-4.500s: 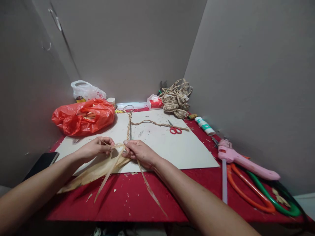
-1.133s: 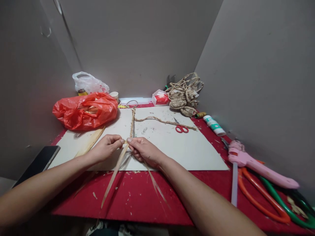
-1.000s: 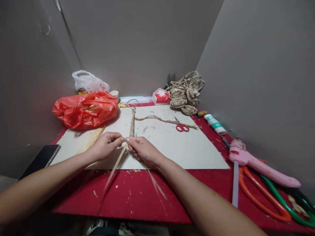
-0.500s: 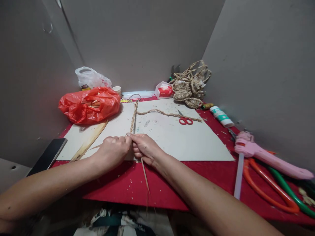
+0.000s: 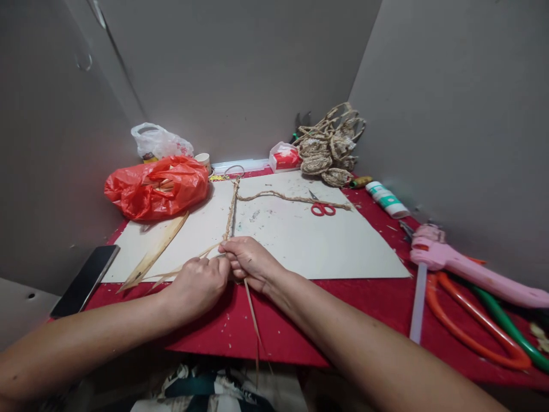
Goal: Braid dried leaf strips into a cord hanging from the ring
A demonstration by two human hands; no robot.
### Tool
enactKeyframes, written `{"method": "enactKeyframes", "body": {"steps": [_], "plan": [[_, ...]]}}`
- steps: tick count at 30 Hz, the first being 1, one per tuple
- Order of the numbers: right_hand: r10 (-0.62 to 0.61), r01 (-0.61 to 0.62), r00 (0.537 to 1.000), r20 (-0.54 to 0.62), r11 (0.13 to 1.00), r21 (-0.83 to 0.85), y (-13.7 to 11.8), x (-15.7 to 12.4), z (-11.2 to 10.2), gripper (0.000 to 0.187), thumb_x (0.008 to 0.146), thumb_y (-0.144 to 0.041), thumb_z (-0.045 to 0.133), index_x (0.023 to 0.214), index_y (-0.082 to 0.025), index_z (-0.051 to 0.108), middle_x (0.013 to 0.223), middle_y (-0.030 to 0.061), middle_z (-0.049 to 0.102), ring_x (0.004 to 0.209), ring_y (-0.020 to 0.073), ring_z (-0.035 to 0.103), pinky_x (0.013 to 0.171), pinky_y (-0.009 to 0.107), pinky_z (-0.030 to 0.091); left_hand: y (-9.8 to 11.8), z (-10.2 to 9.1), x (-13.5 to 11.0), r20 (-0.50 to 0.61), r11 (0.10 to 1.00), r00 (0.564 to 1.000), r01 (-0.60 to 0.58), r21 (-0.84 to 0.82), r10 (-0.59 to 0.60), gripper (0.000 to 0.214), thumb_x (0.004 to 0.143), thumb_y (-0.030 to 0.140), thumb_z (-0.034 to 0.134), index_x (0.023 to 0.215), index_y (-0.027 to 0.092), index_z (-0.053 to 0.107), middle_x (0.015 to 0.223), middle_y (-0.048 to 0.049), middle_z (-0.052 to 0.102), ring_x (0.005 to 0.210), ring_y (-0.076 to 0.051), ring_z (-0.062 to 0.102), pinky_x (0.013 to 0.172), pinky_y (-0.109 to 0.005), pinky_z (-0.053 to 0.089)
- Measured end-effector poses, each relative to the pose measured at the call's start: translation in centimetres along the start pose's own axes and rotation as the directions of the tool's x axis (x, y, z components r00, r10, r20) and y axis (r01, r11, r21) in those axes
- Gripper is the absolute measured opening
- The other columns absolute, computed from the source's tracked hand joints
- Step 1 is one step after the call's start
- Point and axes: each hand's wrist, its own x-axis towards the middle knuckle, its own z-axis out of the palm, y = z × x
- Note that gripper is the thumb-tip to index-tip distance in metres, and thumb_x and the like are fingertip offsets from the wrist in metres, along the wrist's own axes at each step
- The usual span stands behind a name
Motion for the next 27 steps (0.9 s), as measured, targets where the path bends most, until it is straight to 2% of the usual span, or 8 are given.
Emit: {"method": "enactKeyframes", "body": {"steps": [6,9,12,14,17,19,23,27], "plan": [[-0.012,0.012,1.000,0.000,1.000,0.013,-0.3,-0.1,0.0,0.013,0.070,-0.020,0.058,0.064,-0.014,0.049,0.041,-0.0116,0.025,0.035,0.0003,0.013,0.033,0.014,0.007,-1.1,-0.1,-0.2,0.029,0.974,0.995,0.096,-0.205,-0.092,0.025,0.085,0.013,0.032,0.094,0.011,0.055,0.073,-0.0113,0.062,0.061,-0.021,0.058,0.053,-0.029,0.038],[-0.030,0.030,0.998,-0.050,0.999,0.012,-0.6,-0.1,-0.1,0.010,0.073,-0.021,0.056,0.070,-0.013,0.053,0.042,-0.0117,0.024,0.036,0.0008,0.012,0.034,0.015,0.006,-2.0,-0.8,-1.7,0.073,0.889,0.981,0.194,-0.414,-0.180,0.024,0.088,0.024,0.036,0.078,0.015,0.056,0.063,-0.0063,0.059,0.053,-0.016,0.052,0.054,-0.027,0.035],[-0.046,0.045,0.998,-0.050,0.999,-0.010,-0.7,0.0,-0.2,0.013,0.073,-0.024,0.059,0.071,-0.013,0.053,0.042,-0.0120,0.022,0.036,0.0008,0.011,0.035,0.015,0.005,-3.0,-2.4,-3.5,0.163,0.688,0.976,0.217,-0.692,-0.143,0.031,0.088,0.032,0.039,0.064,0.016,0.052,0.056,-0.0012,0.053,0.052,-0.011,0.045,0.053,-0.023,0.033],[-0.043,0.042,0.999,-0.019,0.999,-0.031,-0.5,0.1,-0.2,0.015,0.072,-0.026,0.061,0.072,-0.013,0.054,0.042,-0.0122,0.023,0.036,0.0008,0.011,0.035,0.016,0.004,-3.5,-3.5,-3.8,0.122,0.489,0.970,0.212,-0.846,-0.209,0.029,0.088,0.033,0.040,0.070,0.016,0.054,0.060,0.0001,0.053,0.056,-0.010,0.046,0.055,-0.022,0.035],[-0.041,0.042,0.999,0.013,0.997,-0.058,-0.2,0.3,-0.1,0.017,0.071,-0.028,0.062,0.073,-0.013,0.055,0.042,-0.0119,0.024,0.036,0.0011,0.012,0.035,0.017,0.005,-4.0,-4.1,-2.4,0.080,0.190,0.913,0.168,-0.967,-0.400,0.020,0.085,0.036,0.046,0.086,0.017,0.052,0.056,0.0041,0.051,0.050,-0.008,0.043,0.051,-0.019,0.034],[-0.052,0.054,0.998,0.033,0.996,-0.069,-0.1,0.3,-0.1,0.018,0.071,-0.030,0.062,0.072,-0.013,0.054,0.042,-0.0120,0.024,0.036,0.0012,0.012,0.036,0.017,0.004,-4.3,-3.5,-0.7,0.095,0.040,0.890,0.126,-0.991,-0.447,0.019,0.081,0.035,0.053,0.082,0.017,0.049,0.057,0.0037,0.055,0.047,-0.007,0.042,0.049,-0.019,0.034],[-0.069,0.072,0.996,0.049,0.996,-0.058,-0.2,0.2,0.0,0.021,0.070,-0.032,0.063,0.069,-0.015,0.050,0.042,-0.0121,0.025,0.036,0.0012,0.012,0.036,0.017,0.004,-4.5,-1.2,2.1,0.163,-0.163,0.847,0.092,-0.982,-0.507,0.017,0.071,0.028,0.062,0.066,0.014,0.053,0.064,-0.0006,0.060,0.057,-0.009,0.051,0.060,-0.022,0.042],[-0.081,0.083,0.996,0.035,0.995,-0.059,-0.4,0.1,0.1,0.028,0.067,-0.031,0.066,0.063,-0.018,0.042,0.041,-0.0120,0.027,0.036,0.0008,0.013,0.036,0.017,0.005,-4.2,0.5,2.7,0.224,-0.232,0.819,0.114,-0.966,-0.529,0.014,0.064,0.022,0.063,0.059,0.013,0.054,0.075,-0.0031,0.062,0.063,-0.009,0.053,0.065,-0.024,0.041]]}}
